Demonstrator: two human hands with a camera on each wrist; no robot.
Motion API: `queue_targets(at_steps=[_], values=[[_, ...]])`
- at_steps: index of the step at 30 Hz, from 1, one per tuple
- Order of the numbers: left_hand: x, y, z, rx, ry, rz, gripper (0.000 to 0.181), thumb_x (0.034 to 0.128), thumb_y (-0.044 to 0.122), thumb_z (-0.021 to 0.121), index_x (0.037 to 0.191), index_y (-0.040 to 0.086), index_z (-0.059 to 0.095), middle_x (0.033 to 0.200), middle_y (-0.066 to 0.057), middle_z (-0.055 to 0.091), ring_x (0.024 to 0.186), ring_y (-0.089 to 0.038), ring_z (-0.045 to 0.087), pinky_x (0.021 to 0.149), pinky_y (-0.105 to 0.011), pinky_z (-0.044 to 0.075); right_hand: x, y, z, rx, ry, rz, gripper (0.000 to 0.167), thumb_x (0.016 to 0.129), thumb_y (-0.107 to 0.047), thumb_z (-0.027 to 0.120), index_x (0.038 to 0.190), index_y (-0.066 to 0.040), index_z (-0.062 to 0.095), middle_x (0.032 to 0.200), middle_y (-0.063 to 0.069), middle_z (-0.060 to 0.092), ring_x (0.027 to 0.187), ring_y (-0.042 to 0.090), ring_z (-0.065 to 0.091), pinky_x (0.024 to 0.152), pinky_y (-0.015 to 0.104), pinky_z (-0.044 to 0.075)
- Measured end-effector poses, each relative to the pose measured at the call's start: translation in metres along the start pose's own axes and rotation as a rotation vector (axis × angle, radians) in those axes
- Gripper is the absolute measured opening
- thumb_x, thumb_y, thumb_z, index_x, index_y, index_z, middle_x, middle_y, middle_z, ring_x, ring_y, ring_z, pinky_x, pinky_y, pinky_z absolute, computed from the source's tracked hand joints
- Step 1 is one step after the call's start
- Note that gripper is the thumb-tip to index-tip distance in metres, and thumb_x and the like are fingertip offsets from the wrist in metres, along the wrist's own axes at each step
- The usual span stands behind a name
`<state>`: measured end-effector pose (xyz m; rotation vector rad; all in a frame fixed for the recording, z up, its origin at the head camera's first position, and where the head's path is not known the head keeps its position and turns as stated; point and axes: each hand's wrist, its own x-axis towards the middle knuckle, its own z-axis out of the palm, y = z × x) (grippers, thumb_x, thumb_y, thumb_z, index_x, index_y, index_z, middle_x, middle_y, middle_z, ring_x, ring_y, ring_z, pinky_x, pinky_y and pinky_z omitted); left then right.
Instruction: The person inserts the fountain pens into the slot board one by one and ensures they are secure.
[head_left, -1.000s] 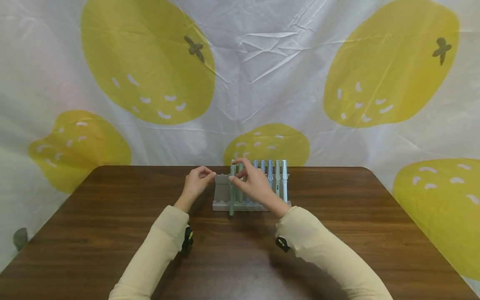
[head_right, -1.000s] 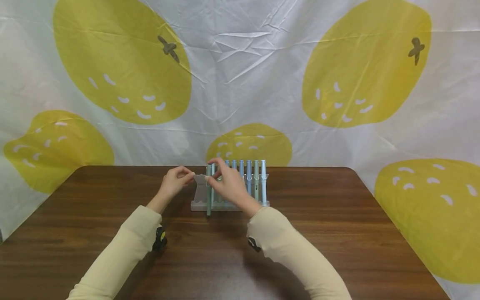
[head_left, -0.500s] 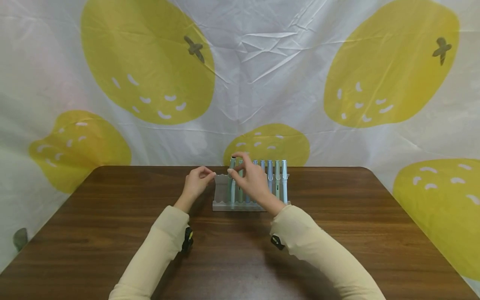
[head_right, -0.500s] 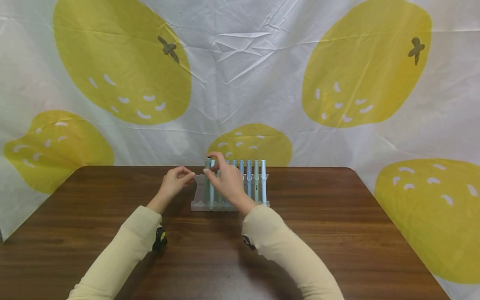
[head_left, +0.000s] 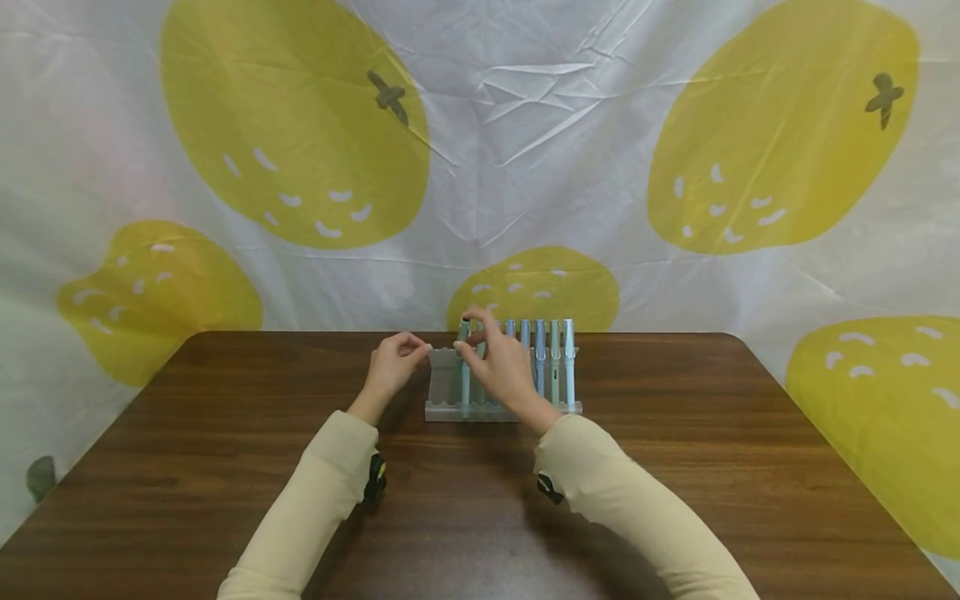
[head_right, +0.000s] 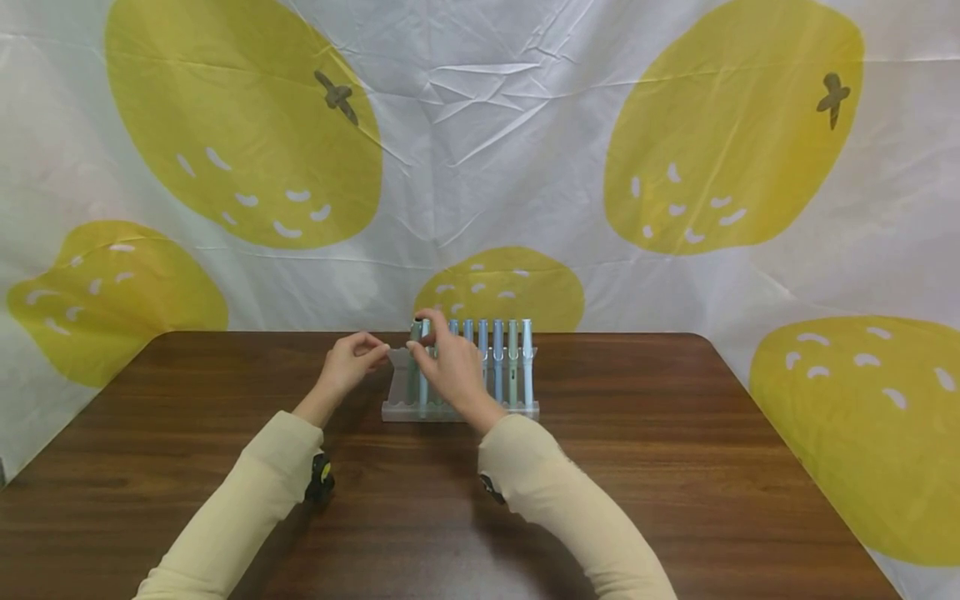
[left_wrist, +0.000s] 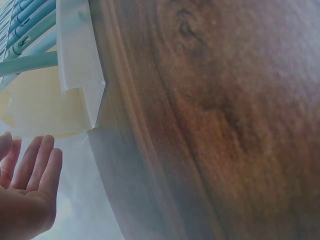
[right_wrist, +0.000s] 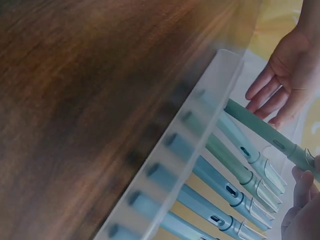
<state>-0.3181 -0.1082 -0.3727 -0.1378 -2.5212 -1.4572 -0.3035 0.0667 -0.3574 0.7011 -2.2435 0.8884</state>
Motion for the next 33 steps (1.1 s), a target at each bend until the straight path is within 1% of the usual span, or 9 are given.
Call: queue_targets(at_steps=[7, 16, 22, 27, 33], values=[[0.001, -0.0007, -0.0004, 0.003, 0.005, 0.006, 0.02, 0.0848, 0.019, 0.06, 0.087, -0.001, 0.062, 0.088, -0.014, 0.065, 0.08, -0.024, 0.062, 0.069, -0.035, 0.048, -0.0032, 0.0006, 0.0024, 0.014, -0.02, 0.008, 0.039, 0.084, -0.022, 0.061, 0.117, -0.011, 0.045, 0.081, 0.0, 0.065, 0.039, 0.003, 0.038, 0.034, 0.022, 0.03], [0.0009, -0.0005, -0.0007, -0.005, 0.002, 0.022, 0.02, 0.0847, 0.018, 0.06, 0.087, -0.001, 0.062, 0.088, -0.015, 0.065, 0.079, -0.025, 0.062, 0.068, -0.035, 0.048, -0.0046, 0.0027, 0.0053, 0.024, -0.043, -0.026, 0.039, 0.085, -0.021, 0.06, 0.119, -0.01, 0.045, 0.081, 0.002, 0.065, 0.04, 0.004, 0.038, 0.034, 0.022, 0.029], [0.0002, -0.001, -0.0008, -0.004, 0.003, 0.018, 0.02, 0.0845, 0.019, 0.06, 0.087, -0.001, 0.062, 0.088, -0.015, 0.065, 0.08, -0.024, 0.062, 0.068, -0.036, 0.047, -0.0042, 0.0033, 0.0076, 0.053, -0.069, -0.039, 0.039, 0.086, -0.02, 0.058, 0.121, -0.011, 0.044, 0.083, 0.004, 0.066, 0.042, 0.003, 0.042, 0.036, 0.021, 0.032], [0.0002, -0.0017, -0.0003, -0.004, 0.001, 0.017, 0.02, 0.0847, 0.019, 0.06, 0.087, 0.0, 0.063, 0.089, -0.014, 0.065, 0.081, -0.024, 0.062, 0.068, -0.036, 0.047, -0.0039, 0.0033, 0.0093, 0.064, -0.084, -0.046, 0.039, 0.086, -0.019, 0.058, 0.121, -0.01, 0.044, 0.083, 0.004, 0.066, 0.041, 0.002, 0.043, 0.037, 0.02, 0.033], [0.0009, -0.0017, -0.0003, -0.019, -0.009, 0.01, 0.019, 0.0849, 0.019, 0.06, 0.088, 0.0, 0.062, 0.089, -0.014, 0.065, 0.082, -0.025, 0.062, 0.068, -0.036, 0.047, -0.0046, 0.003, 0.0095, 0.079, -0.081, -0.046, 0.039, 0.085, -0.017, 0.06, 0.12, -0.01, 0.044, 0.082, 0.005, 0.066, 0.041, 0.002, 0.043, 0.037, 0.02, 0.034]])
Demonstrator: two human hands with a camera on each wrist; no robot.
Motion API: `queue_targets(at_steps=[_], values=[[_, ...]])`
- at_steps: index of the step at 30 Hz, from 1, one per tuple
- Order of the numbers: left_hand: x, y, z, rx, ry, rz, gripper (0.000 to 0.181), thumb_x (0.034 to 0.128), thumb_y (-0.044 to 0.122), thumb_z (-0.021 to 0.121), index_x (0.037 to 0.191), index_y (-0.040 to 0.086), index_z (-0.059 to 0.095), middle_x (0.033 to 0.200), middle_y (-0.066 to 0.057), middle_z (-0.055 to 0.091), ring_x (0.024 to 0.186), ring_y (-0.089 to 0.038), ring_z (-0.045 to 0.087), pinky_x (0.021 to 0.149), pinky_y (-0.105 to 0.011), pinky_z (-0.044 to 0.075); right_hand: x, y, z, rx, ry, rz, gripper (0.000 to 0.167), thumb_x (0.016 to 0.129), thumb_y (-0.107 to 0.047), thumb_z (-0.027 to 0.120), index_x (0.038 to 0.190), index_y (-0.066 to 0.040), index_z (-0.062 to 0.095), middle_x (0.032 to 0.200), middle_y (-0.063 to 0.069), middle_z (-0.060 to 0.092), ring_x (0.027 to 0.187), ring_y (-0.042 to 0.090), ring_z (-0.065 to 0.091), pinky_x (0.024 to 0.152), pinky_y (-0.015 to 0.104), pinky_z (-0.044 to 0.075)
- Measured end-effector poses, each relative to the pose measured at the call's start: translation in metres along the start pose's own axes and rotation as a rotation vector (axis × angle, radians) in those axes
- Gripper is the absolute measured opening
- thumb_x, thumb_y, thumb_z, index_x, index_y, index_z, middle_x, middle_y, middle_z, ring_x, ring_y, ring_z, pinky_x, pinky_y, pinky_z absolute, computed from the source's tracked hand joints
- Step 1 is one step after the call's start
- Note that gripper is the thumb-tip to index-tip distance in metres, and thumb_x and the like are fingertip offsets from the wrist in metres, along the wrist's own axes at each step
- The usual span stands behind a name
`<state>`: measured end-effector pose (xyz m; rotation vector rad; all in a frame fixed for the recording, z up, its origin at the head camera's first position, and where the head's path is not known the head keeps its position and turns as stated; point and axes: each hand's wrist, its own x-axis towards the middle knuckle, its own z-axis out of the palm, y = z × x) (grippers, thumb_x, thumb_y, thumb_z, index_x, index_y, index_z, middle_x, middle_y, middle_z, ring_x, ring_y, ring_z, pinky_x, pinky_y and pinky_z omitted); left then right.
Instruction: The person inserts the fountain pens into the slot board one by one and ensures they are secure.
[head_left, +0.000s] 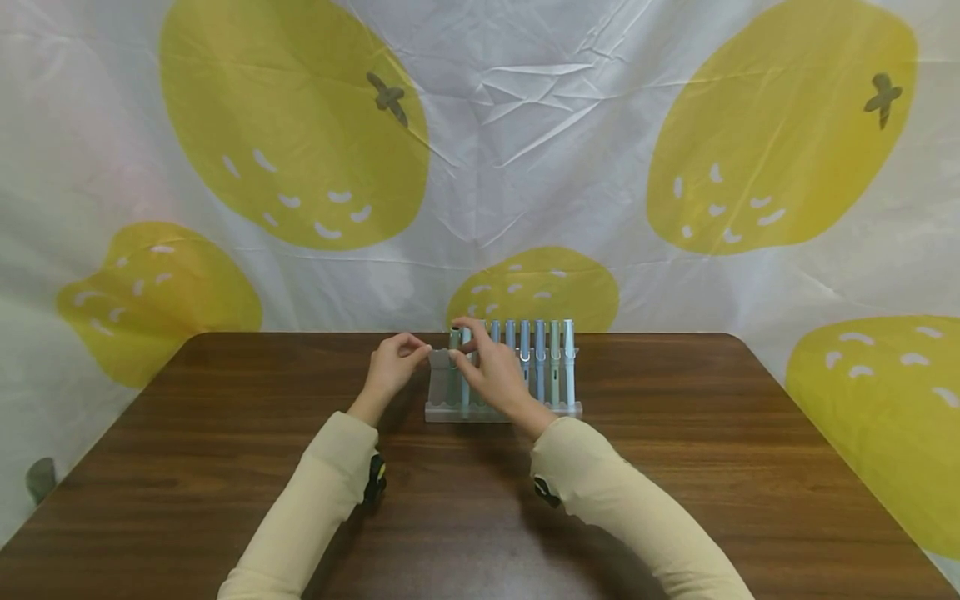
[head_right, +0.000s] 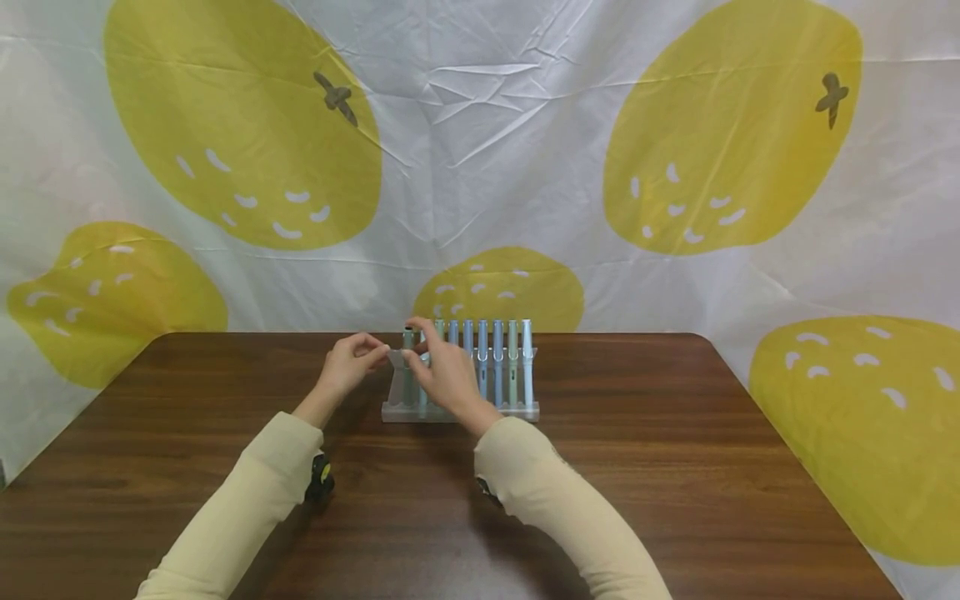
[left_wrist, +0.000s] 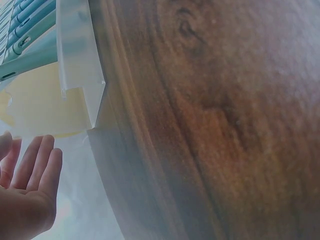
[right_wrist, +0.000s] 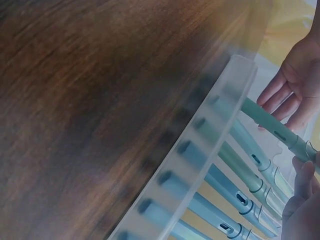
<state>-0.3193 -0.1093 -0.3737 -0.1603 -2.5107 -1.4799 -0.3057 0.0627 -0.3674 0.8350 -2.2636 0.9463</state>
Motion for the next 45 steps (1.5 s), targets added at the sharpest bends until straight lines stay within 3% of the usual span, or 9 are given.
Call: queue_targets(at_steps=[7, 13, 19, 37, 45], values=[[0.0, -0.001, 0.0, 0.003, 0.001, 0.007, 0.02, 0.0849, 0.018, 0.06, 0.088, -0.001, 0.062, 0.089, -0.015, 0.065, 0.081, -0.025, 0.062, 0.068, -0.036, 0.047, 0.0, 0.0, 0.0, -0.007, -0.004, -0.015, 0.037, 0.084, -0.016, 0.061, 0.117, -0.011, 0.045, 0.083, 0.004, 0.066, 0.04, 0.002, 0.041, 0.035, 0.02, 0.031], [0.0, 0.0, 0.0, 0.002, -0.003, 0.017, 0.02, 0.0851, 0.019, 0.06, 0.088, -0.001, 0.062, 0.087, -0.015, 0.065, 0.081, -0.026, 0.062, 0.068, -0.036, 0.047, 0.001, 0.003, -0.003, -0.066, -0.073, -0.036, 0.044, 0.082, -0.017, 0.064, 0.12, -0.011, 0.044, 0.084, -0.002, 0.063, 0.047, 0.002, 0.046, 0.04, 0.02, 0.036], [0.0, -0.001, 0.0, -0.002, -0.004, 0.01, 0.02, 0.0853, 0.019, 0.059, 0.088, -0.001, 0.062, 0.087, -0.015, 0.065, 0.082, -0.026, 0.062, 0.068, -0.035, 0.047, 0.004, 0.006, -0.006, -0.161, -0.11, -0.041, 0.048, 0.081, -0.02, 0.065, 0.124, -0.016, 0.043, 0.071, -0.007, 0.054, 0.043, 0.004, 0.039, 0.038, 0.021, 0.032], [0.0, -0.001, 0.0, 0.018, -0.007, 0.027, 0.02, 0.0858, 0.019, 0.059, 0.088, -0.001, 0.062, 0.086, -0.015, 0.065, 0.082, -0.027, 0.062, 0.066, -0.035, 0.047, 0.013, 0.004, -0.004, -0.194, -0.216, 0.12, 0.053, 0.082, -0.024, 0.063, 0.129, -0.018, 0.04, 0.062, -0.01, 0.053, 0.043, 0.005, 0.044, 0.038, 0.022, 0.035], [0.0, -0.002, -0.001, 0.042, -0.004, 0.038, 0.02, 0.0862, 0.02, 0.058, 0.088, 0.0, 0.062, 0.085, -0.014, 0.065, 0.079, -0.025, 0.062, 0.066, -0.036, 0.046, 0.02, 0.001, -0.002, -0.247, -0.241, 0.146, 0.052, 0.082, -0.024, 0.063, 0.128, -0.016, 0.041, 0.062, -0.008, 0.054, 0.041, 0.008, 0.043, 0.035, 0.023, 0.032]])
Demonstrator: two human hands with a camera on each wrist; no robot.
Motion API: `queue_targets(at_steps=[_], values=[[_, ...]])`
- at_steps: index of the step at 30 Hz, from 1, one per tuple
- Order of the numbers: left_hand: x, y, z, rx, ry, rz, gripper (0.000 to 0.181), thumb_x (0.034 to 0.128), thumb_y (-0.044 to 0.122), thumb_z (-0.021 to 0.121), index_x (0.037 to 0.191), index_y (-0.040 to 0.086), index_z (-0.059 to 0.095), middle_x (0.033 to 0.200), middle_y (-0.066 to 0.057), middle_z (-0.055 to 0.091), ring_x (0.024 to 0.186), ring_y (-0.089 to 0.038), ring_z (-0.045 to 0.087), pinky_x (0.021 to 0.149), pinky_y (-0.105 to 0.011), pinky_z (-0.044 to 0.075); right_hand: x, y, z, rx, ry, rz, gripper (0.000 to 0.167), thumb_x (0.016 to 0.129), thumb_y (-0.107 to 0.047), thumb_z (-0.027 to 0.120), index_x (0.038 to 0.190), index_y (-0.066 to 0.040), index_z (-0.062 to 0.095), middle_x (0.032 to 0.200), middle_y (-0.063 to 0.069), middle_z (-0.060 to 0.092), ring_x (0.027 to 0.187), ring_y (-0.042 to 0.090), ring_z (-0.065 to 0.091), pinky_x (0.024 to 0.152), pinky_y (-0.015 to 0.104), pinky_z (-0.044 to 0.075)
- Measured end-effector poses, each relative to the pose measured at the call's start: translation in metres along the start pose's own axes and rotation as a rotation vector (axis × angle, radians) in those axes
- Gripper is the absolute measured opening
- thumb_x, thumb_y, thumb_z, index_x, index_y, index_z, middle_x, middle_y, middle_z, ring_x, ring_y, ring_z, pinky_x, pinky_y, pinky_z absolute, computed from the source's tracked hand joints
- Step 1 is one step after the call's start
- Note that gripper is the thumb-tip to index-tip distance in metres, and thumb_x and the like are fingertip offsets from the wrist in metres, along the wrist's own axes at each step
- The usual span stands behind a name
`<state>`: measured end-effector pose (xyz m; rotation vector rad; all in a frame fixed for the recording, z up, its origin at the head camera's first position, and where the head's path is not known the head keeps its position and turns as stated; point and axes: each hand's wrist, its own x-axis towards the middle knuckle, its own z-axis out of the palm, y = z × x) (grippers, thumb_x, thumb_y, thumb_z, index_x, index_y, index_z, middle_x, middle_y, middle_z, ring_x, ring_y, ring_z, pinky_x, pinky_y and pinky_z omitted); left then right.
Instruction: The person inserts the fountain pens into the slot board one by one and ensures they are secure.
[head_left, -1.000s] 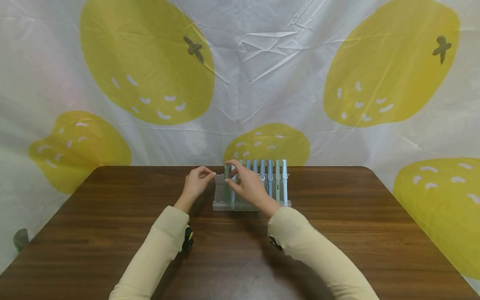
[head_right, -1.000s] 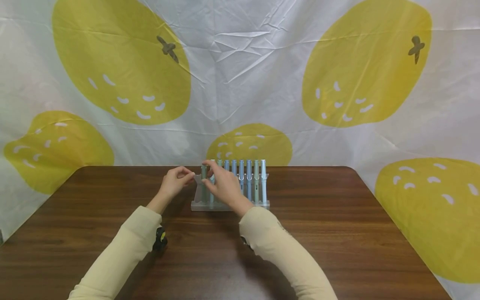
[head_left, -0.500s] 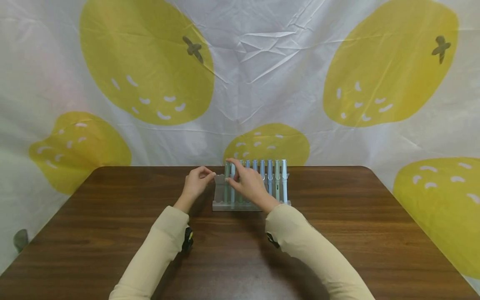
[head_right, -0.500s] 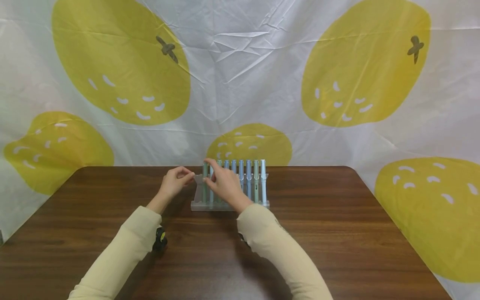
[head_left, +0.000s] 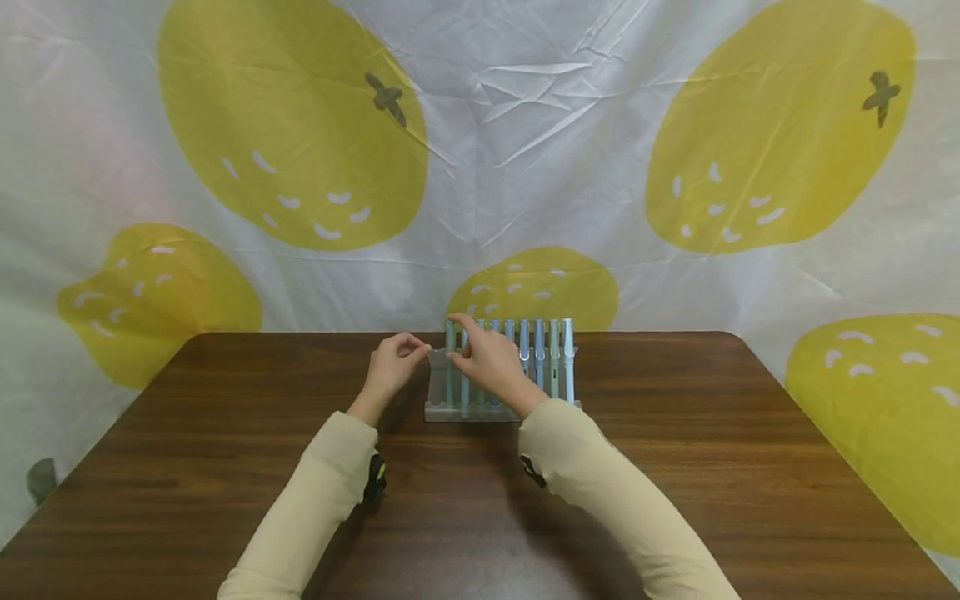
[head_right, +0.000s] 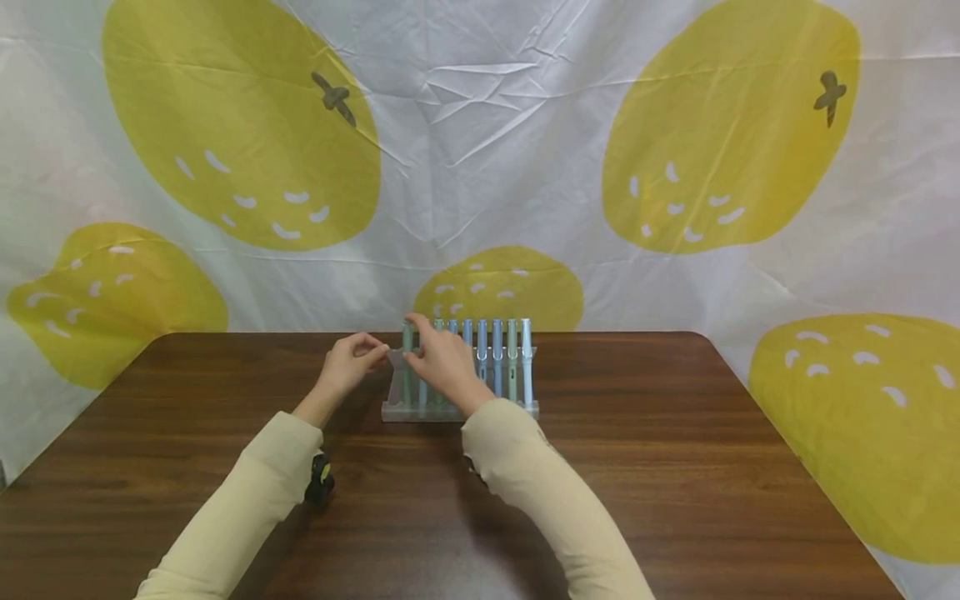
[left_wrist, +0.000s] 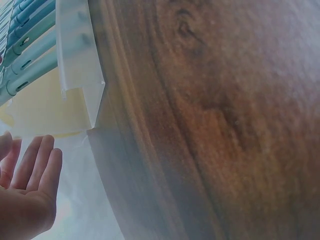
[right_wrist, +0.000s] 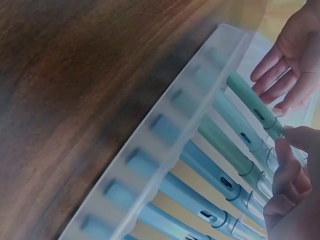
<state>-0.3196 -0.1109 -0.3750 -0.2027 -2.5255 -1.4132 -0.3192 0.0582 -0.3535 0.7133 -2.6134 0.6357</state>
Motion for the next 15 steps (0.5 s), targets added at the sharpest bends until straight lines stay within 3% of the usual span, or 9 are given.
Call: queue_targets(at_steps=[15], values=[[0.0009, -0.0004, 0.001, -0.016, -0.005, -0.021, 0.02, 0.0855, 0.02, 0.059, 0.089, 0.001, 0.062, 0.087, -0.013, 0.065, 0.082, -0.026, 0.062, 0.066, -0.036, 0.046, 0.0044, -0.0016, -0.0005, -0.054, -0.043, 0.073, 0.054, 0.081, -0.028, 0.063, 0.129, -0.016, 0.041, 0.058, -0.008, 0.051, 0.042, 0.01, 0.044, 0.035, 0.025, 0.033]])
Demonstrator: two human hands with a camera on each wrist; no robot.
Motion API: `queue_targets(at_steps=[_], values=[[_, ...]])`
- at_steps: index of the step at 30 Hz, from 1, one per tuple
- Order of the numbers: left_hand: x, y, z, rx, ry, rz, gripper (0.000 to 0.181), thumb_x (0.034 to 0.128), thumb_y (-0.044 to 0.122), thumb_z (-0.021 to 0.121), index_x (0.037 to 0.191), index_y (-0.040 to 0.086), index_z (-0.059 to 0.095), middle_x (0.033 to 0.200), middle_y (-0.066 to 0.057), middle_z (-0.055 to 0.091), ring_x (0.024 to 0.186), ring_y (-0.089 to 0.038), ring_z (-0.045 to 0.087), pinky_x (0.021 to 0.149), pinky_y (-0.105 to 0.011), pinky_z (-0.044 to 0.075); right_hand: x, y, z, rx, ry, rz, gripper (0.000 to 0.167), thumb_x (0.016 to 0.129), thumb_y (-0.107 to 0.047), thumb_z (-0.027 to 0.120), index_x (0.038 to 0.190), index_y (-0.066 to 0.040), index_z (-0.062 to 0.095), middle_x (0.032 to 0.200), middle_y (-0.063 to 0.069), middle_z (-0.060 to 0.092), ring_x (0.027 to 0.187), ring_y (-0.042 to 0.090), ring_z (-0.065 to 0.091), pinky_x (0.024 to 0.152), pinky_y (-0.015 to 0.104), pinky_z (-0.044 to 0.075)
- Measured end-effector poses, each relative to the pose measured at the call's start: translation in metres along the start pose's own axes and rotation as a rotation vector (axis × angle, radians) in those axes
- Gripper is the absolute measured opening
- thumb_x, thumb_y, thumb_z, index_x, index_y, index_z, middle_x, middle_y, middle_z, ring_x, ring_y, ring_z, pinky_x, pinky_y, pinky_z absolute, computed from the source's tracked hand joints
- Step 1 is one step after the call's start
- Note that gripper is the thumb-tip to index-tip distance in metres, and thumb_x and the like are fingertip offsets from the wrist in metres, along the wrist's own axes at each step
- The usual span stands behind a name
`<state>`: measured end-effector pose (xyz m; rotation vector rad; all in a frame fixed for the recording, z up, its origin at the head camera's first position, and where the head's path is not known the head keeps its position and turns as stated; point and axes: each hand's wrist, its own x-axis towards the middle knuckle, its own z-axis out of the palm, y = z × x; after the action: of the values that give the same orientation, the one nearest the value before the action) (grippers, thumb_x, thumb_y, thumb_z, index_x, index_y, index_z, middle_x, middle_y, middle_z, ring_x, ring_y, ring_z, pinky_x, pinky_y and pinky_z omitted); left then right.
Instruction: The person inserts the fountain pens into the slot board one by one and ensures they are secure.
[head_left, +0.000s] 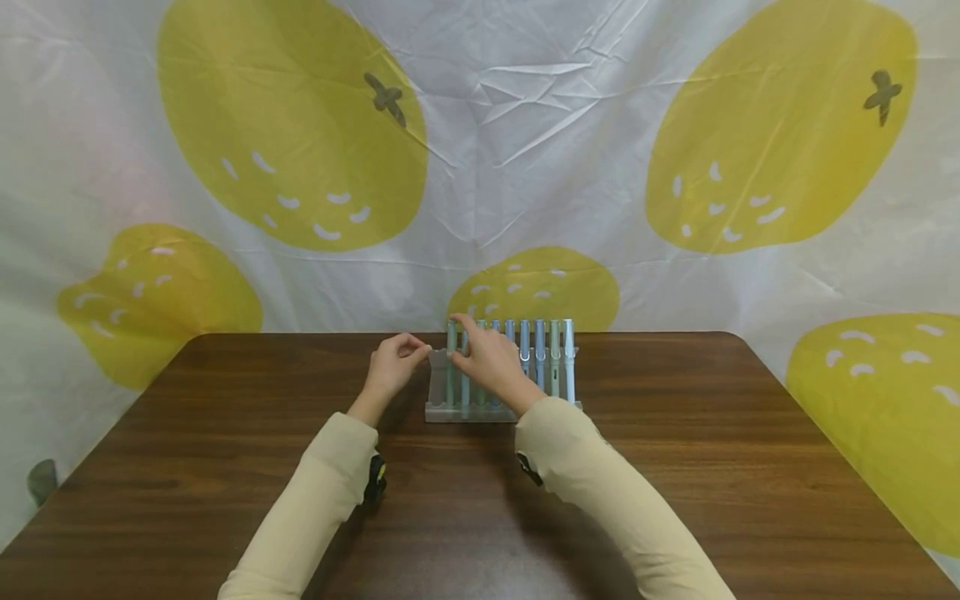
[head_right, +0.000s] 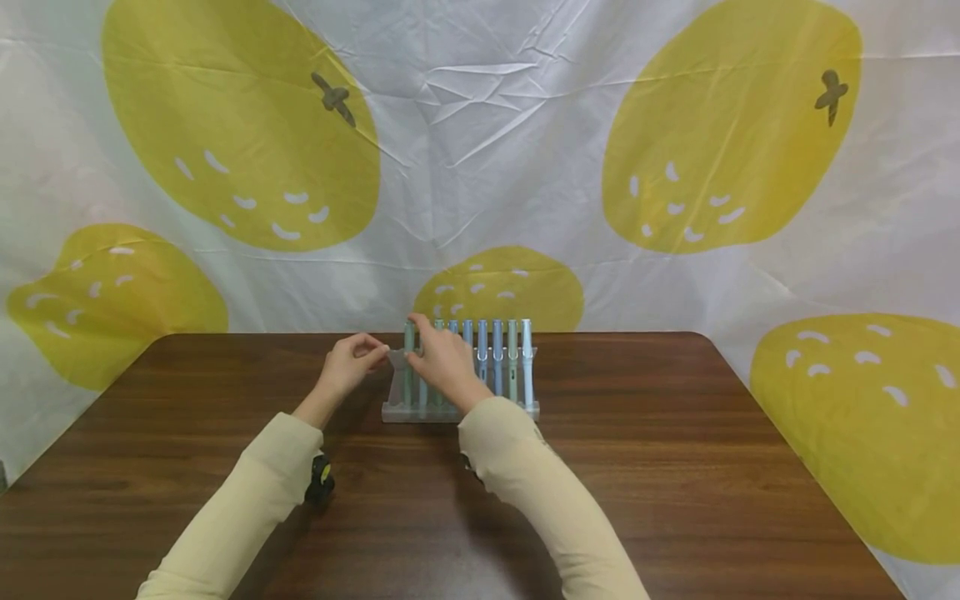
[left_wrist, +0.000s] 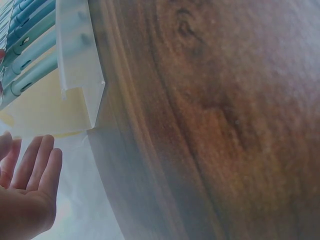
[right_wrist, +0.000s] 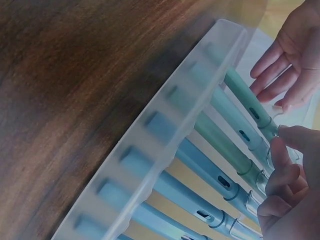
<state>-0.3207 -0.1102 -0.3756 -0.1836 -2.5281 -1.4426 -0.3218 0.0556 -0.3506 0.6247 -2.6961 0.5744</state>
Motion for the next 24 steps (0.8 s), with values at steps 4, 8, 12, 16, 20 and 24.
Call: queue_targets(at_steps=[4, 8, 12, 16, 20, 24], values=[[-0.0003, 0.0012, -0.0002, -0.008, 0.0, -0.005, 0.02, 0.0853, 0.02, 0.059, 0.089, 0.0, 0.062, 0.088, -0.013, 0.065, 0.083, -0.026, 0.062, 0.068, -0.036, 0.046, 0.0007, -0.0004, -0.0004, -0.009, -0.008, 0.006, 0.054, 0.081, -0.029, 0.063, 0.129, -0.017, 0.04, 0.058, -0.008, 0.051, 0.042, 0.011, 0.044, 0.036, 0.026, 0.033], [0.0, 0.0008, -0.0002, -0.008, 0.004, -0.001, 0.02, 0.0851, 0.02, 0.06, 0.088, 0.0, 0.062, 0.087, -0.013, 0.065, 0.082, -0.025, 0.062, 0.068, -0.036, 0.047, 0.0011, -0.0006, -0.0008, -0.02, -0.012, 0.007, 0.054, 0.081, -0.029, 0.063, 0.129, -0.018, 0.04, 0.058, -0.008, 0.051, 0.043, 0.011, 0.045, 0.036, 0.026, 0.034], [0.0004, -0.0007, -0.0001, -0.006, 0.007, 0.003, 0.02, 0.085, 0.02, 0.06, 0.088, 0.0, 0.062, 0.087, -0.013, 0.065, 0.08, -0.024, 0.062, 0.067, -0.035, 0.047, 0.001, -0.0013, -0.0012, -0.025, -0.019, 0.013, 0.055, 0.081, -0.029, 0.063, 0.13, -0.019, 0.039, 0.059, -0.008, 0.051, 0.044, 0.011, 0.045, 0.037, 0.026, 0.035], [0.0004, -0.0011, 0.0001, -0.007, 0.006, -0.001, 0.02, 0.0849, 0.019, 0.06, 0.088, 0.0, 0.062, 0.087, -0.013, 0.065, 0.079, -0.023, 0.062, 0.065, -0.034, 0.047, 0.0009, -0.0021, -0.0017, -0.032, -0.033, 0.02, 0.055, 0.082, -0.03, 0.062, 0.13, -0.02, 0.039, 0.059, -0.008, 0.052, 0.044, 0.011, 0.046, 0.037, 0.026, 0.035], [0.0004, 0.0, -0.0002, -0.002, 0.008, 0.001, 0.02, 0.0848, 0.02, 0.06, 0.088, 0.0, 0.062, 0.087, -0.013, 0.066, 0.079, -0.024, 0.062, 0.065, -0.034, 0.047, 0.0006, -0.0021, -0.0019, -0.032, -0.017, 0.011, 0.057, 0.081, -0.029, 0.063, 0.131, -0.019, 0.038, 0.059, -0.007, 0.053, 0.044, 0.011, 0.045, 0.037, 0.025, 0.035], [0.0005, 0.001, -0.0009, -0.006, 0.014, 0.004, 0.02, 0.0846, 0.019, 0.06, 0.088, 0.0, 0.062, 0.086, -0.013, 0.066, 0.079, -0.024, 0.063, 0.064, -0.034, 0.047, -0.0002, -0.002, -0.0022, -0.026, 0.025, -0.019, 0.057, 0.081, -0.028, 0.063, 0.131, -0.018, 0.038, 0.059, -0.007, 0.054, 0.042, 0.01, 0.044, 0.036, 0.024, 0.034]])
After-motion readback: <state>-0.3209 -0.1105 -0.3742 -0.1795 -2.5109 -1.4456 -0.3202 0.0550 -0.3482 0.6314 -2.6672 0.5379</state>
